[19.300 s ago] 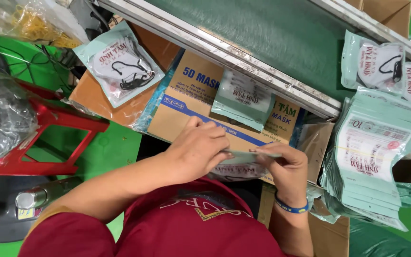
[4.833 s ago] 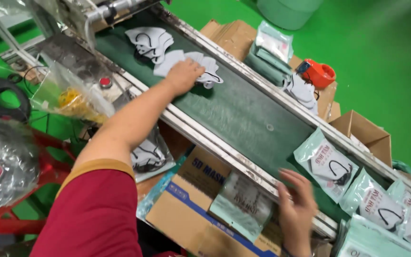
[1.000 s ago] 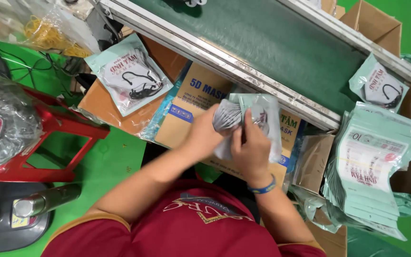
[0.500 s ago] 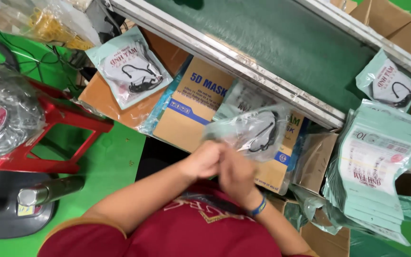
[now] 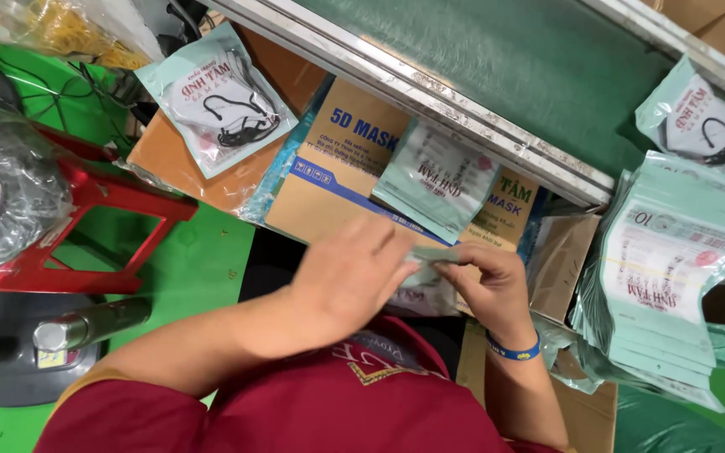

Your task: The recorder is packing individual face masks into plastic pouches and organizing them in a warehouse or factory setting.

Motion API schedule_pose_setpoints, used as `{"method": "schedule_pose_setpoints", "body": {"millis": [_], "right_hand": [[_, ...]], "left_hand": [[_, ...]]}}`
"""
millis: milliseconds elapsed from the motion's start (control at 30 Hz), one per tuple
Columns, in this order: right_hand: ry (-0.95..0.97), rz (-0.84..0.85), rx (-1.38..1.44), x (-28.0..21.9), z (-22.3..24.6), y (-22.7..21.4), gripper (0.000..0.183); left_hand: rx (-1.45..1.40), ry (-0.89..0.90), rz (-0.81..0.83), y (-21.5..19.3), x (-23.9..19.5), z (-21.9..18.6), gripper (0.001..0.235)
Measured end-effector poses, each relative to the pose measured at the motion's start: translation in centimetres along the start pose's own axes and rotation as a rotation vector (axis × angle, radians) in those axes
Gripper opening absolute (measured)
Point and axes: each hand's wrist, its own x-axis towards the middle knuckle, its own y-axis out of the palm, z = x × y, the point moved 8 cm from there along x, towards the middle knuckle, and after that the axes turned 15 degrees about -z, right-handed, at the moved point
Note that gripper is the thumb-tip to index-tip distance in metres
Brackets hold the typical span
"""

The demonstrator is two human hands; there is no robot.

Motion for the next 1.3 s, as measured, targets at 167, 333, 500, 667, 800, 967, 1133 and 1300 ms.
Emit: {"method": "schedule_pose_setpoints", "body": {"millis": [167,333,500,667,800,967,1133,1300], "right_hand": [[-0.164,-0.012,0.018,0.2,3.9,0.9,0.013],[-0.193,-0.003,0.019,-0.2,4.4,1.0,0.017],[-0.148,-0.074,0.109,-0.4,4.7,-0.5,0.018],[-0.127,-0.079,0.097,0.3,4.9,0.3,0.021],[-0.151,-0.118,0.086,0.2,4.8,0.1,0.021],[-0.155,-0.16,0.112,0.2,5.9,-0.4,0.019],[-0.19,-0.329,-0.069,2.2,9.5,-2.7,0.018],[-0.69,-0.984,0.003,1.8,18.6,-7.3,0.041]], "left_hand": [[-0.049,0.086,0.048,0.6,0.5,0.9,0.03],[-0.088,0.12,0.119,1.9,-0.2,1.5,0.009],[-0.092,0.125,0.104,-0.1,1.0,1.0,0.017],[-0.158,0.161,0.097,0.6,0.4,1.5,0.009],[-0.15,0.163,0.019,-1.3,1.4,0.6,0.027],[-0.132,0.148,0.192,0.7,0.6,3.0,0.013],[-0.274,0.034,0.248,2.9,5.7,4.1,0.017],[-0.376,-0.014,-0.049,11.1,19.7,7.2,0.035]]}}
